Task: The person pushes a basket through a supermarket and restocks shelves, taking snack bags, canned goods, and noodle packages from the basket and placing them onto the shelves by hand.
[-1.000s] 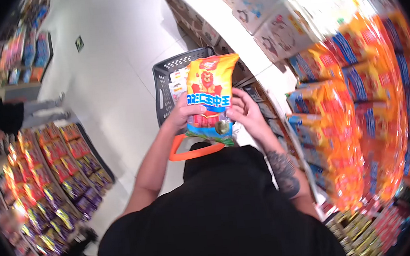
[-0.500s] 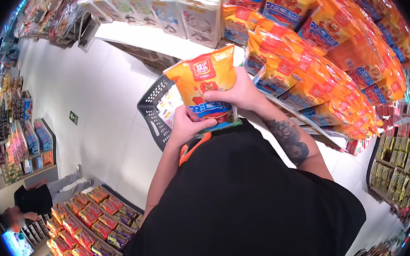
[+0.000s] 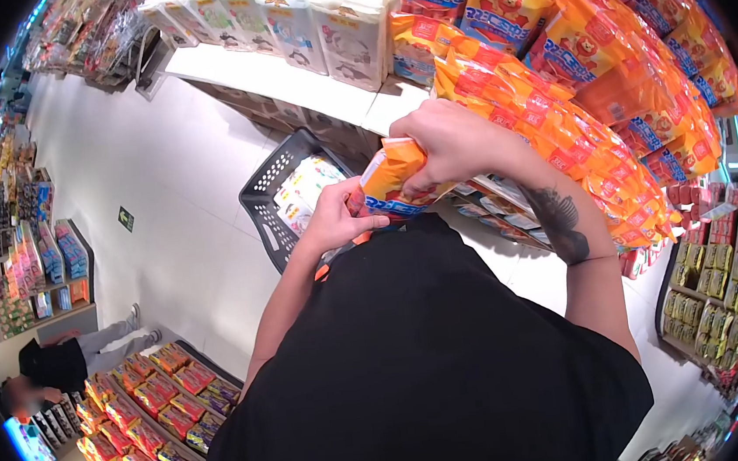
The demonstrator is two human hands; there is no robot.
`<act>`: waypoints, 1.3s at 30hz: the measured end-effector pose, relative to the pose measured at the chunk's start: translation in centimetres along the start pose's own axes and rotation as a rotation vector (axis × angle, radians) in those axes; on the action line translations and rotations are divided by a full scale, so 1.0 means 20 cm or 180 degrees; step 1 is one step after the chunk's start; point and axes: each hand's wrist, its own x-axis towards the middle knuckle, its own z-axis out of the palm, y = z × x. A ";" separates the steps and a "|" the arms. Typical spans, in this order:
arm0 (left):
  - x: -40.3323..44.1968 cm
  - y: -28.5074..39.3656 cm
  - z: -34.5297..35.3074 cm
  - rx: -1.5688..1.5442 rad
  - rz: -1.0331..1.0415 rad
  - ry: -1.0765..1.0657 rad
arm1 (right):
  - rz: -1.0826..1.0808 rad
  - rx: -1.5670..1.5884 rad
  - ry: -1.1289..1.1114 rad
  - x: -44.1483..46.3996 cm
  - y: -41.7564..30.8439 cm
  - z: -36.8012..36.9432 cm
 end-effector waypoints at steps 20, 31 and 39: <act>-0.23 -0.65 0.03 -0.1655 -0.1376 0.1450 | 0.0521 -0.1600 0.0295 0.60 0.68 -0.35; -0.25 -0.61 0.09 -0.1586 -0.1523 0.1581 | 0.1008 -0.1924 -0.0235 0.71 0.64 -0.27; -0.30 -0.61 0.14 -0.1496 -0.1843 0.1569 | 0.1415 -0.1820 -0.0478 0.73 0.65 -0.25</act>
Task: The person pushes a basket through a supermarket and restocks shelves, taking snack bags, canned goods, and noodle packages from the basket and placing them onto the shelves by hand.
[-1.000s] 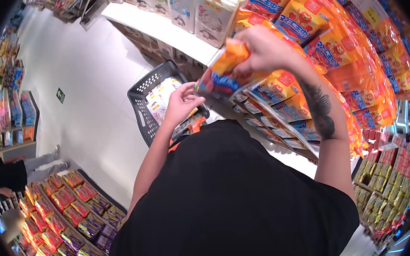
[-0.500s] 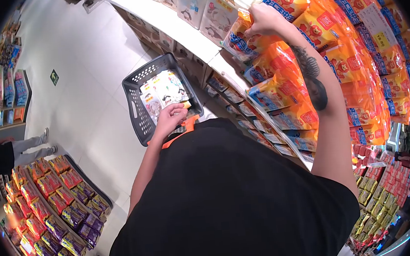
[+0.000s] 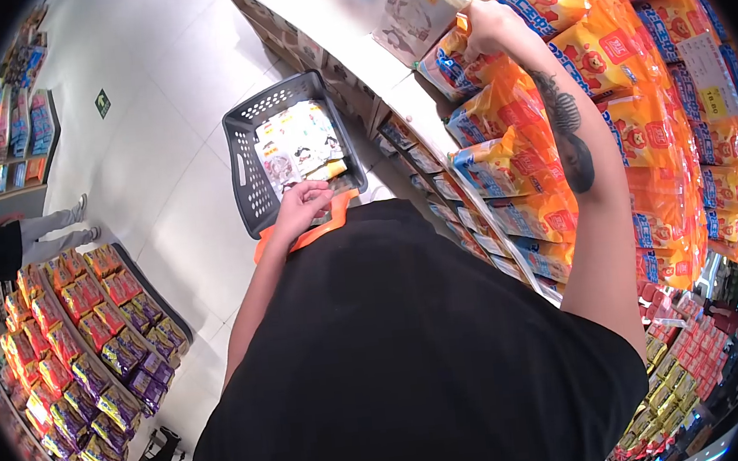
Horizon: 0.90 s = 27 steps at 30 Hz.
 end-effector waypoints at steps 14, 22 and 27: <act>0.02 -0.11 0.03 -0.0002 0.0179 0.0143 | -0.0294 -0.0196 0.0990 -0.01 0.07 0.22; 0.09 -0.13 0.11 0.0119 0.0114 -0.0050 | 0.0334 -0.0293 0.0764 -0.24 0.01 0.16; 0.08 -0.20 0.06 0.0581 0.0697 0.0078 | 0.0385 -0.0583 0.0913 -0.11 0.07 0.24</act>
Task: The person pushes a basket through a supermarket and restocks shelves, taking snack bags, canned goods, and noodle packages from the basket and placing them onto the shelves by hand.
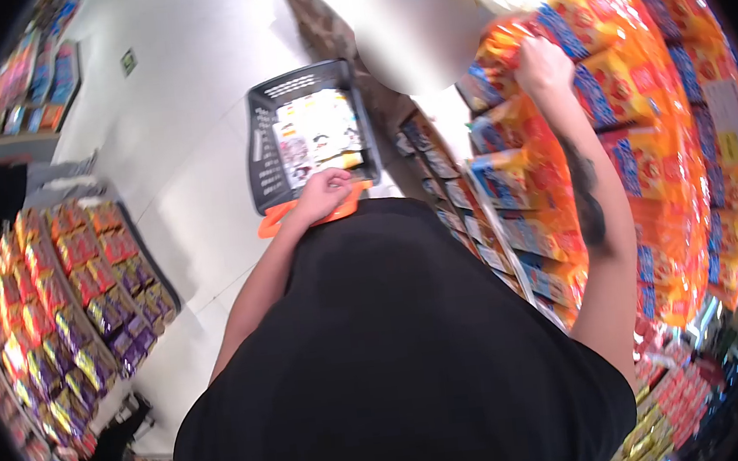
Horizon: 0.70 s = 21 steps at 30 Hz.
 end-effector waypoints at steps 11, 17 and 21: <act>-0.47 -0.09 -0.37 0.2524 -0.0629 0.0160 | -0.1957 0.3180 -0.1136 -0.68 -1.01 0.08; -0.39 -0.09 -0.32 0.3176 -0.0590 0.0022 | -0.3458 0.2014 -0.2155 -0.83 -1.51 0.71; -0.38 -0.06 -0.28 0.3059 -0.0989 0.0160 | -0.3259 0.2033 -0.1895 -0.82 -1.48 0.72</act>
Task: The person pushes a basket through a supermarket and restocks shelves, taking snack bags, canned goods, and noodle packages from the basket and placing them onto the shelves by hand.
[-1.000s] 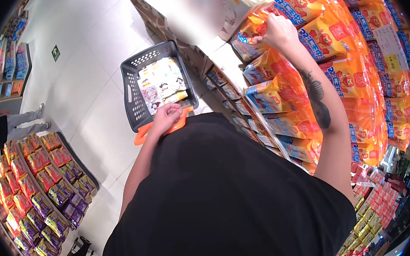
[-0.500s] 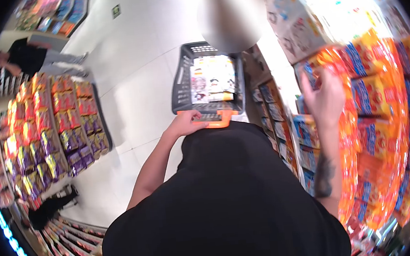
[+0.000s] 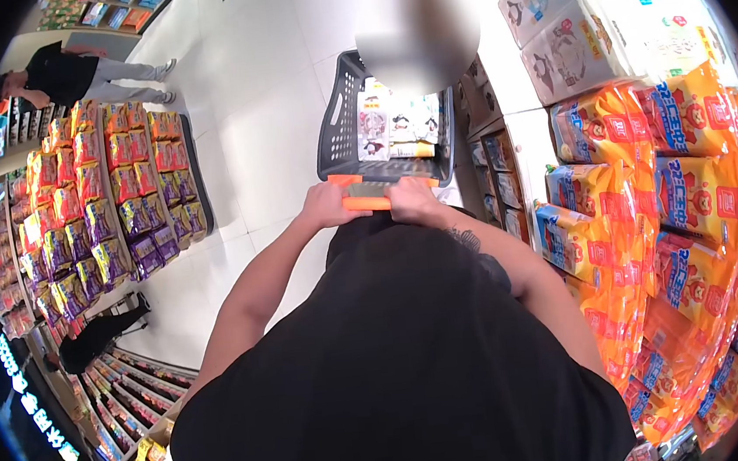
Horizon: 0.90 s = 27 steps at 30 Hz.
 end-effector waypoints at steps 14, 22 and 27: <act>0.27 0.03 -0.14 -0.0204 -0.0291 0.0730 | 0.0094 0.0137 0.1345 0.23 0.25 -0.25; 0.59 -0.15 -0.34 -0.0632 0.0135 0.1524 | 0.0171 0.0356 0.1474 0.56 0.35 -0.54; 0.78 -0.24 -0.50 -0.0558 0.0087 0.1460 | 0.0217 0.0614 0.1544 0.75 0.36 -0.74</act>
